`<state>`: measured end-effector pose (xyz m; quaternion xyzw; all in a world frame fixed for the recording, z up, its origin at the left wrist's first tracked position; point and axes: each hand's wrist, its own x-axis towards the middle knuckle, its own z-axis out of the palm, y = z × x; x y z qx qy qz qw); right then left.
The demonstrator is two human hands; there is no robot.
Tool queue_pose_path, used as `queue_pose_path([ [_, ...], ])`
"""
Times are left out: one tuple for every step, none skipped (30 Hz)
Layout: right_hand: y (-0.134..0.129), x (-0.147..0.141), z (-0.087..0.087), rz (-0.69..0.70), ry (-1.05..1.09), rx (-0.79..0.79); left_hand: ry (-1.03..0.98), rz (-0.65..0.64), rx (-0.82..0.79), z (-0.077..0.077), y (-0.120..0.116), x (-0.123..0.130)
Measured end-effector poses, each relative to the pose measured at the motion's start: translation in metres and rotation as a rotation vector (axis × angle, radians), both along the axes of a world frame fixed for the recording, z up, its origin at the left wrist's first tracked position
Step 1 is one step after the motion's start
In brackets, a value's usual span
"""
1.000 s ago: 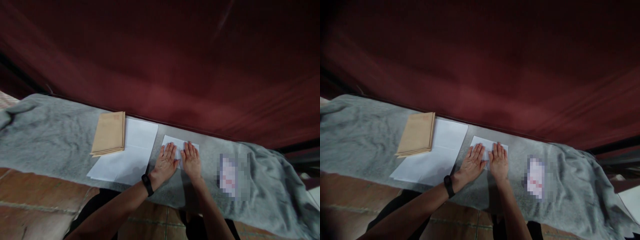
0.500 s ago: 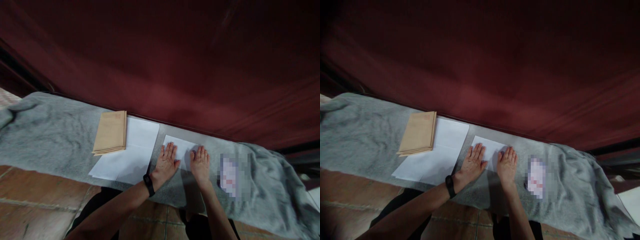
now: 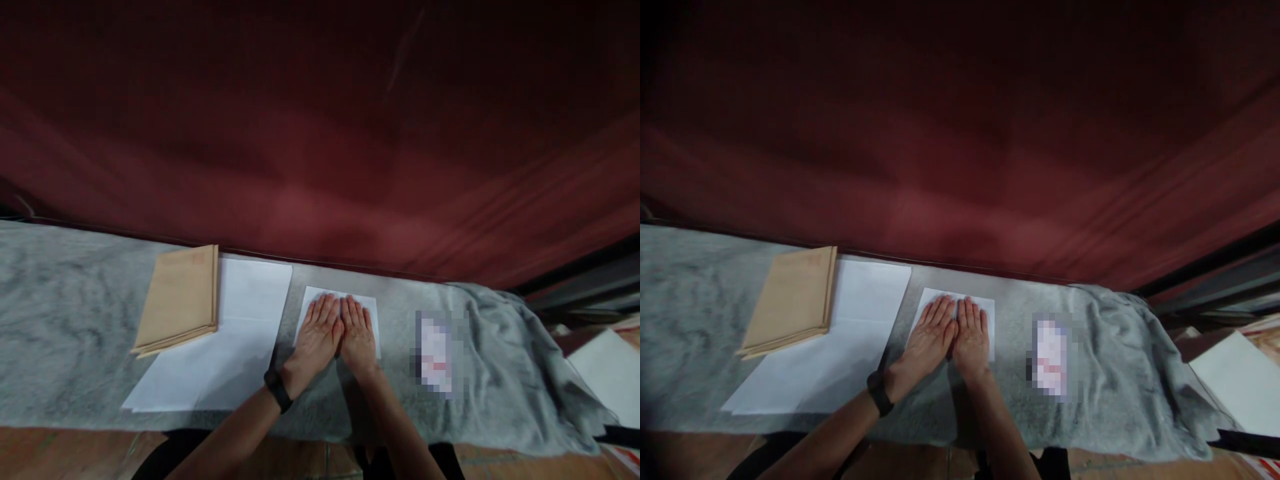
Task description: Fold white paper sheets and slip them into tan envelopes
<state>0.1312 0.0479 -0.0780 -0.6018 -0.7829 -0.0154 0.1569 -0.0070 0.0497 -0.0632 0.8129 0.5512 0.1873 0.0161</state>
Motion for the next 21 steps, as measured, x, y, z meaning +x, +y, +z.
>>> queue_pose_path([
  [0.000, 0.000, 0.000, 0.005, -0.006, -0.006, -0.001, -0.021, 0.004, -0.001, 0.003, 0.003],
  [0.000, 0.000, 0.000, 0.012, -0.012, -0.011, -0.003, -0.029, 0.005, -0.002, 0.005, 0.006],
  [0.000, 0.000, 0.000, 0.020, -0.016, -0.016, -0.004, -0.023, 0.001, -0.003, 0.007, 0.008],
  [0.000, -0.001, 0.000, 0.023, -0.018, -0.018, -0.005, -0.011, -0.007, -0.004, 0.009, 0.009],
  [0.001, -0.001, 0.001, 0.024, -0.018, -0.018, -0.003, 0.001, -0.014, -0.005, 0.010, 0.009],
  [0.001, -0.001, 0.001, 0.016, -0.017, -0.015, -0.001, 0.010, -0.019, -0.005, 0.010, 0.008],
  [0.001, -0.001, 0.002, 0.001, -0.013, -0.009, 0.003, 0.017, -0.019, -0.005, 0.010, 0.006],
  [0.002, 0.000, 0.002, -0.016, -0.009, 0.000, 0.007, 0.021, -0.013, -0.005, 0.010, 0.003],
  [0.002, 0.001, 0.003, -0.035, -0.003, 0.009, 0.012, 0.024, -0.004, -0.004, 0.010, 0.000],
  [0.003, 0.003, 0.003, -0.048, 0.002, 0.018, 0.019, 0.027, 0.005, -0.004, 0.010, -0.003],
  [0.003, 0.005, 0.003, -0.059, 0.009, 0.025, 0.029, 0.027, 0.011, -0.004, 0.010, -0.005],
  [0.003, 0.006, 0.003, -0.067, 0.016, 0.033, 0.043, 0.028, 0.015, -0.004, 0.010, -0.007],
  [0.003, 0.008, 0.002, -0.073, 0.024, 0.040, 0.058, 0.031, 0.018, -0.004, 0.010, -0.009],
  [0.002, 0.009, 0.001, -0.080, 0.032, 0.049, 0.075, 0.034, 0.022, -0.004, 0.010, -0.010],
  [0.001, 0.010, 0.000, -0.086, 0.040, 0.056, 0.090, 0.038, 0.028, -0.004, 0.010, -0.010],
  [0.000, 0.010, -0.001, -0.089, 0.045, 0.062, 0.102, 0.042, 0.036, -0.004, 0.010, -0.010],
  [-0.002, 0.010, -0.002, -0.092, 0.050, 0.066, 0.111, 0.045, 0.046, -0.004, 0.010, -0.010],
  [-0.003, 0.010, -0.003, -0.092, 0.055, 0.069, 0.117, 0.047, 0.056, -0.005, 0.010, -0.010],
  [-0.005, 0.012, -0.002, -0.095, 0.061, 0.073, 0.121, 0.049, 0.067, -0.005, 0.010, -0.009],
  [-0.006, 0.015, 0.001, -0.103, 0.069, 0.078, 0.125, 0.051, 0.076, -0.005, 0.010, -0.009],
  [-0.008, 0.020, 0.005, -0.122, 0.077, 0.086, 0.128, 0.056, 0.083, -0.005, 0.010, -0.009],
])
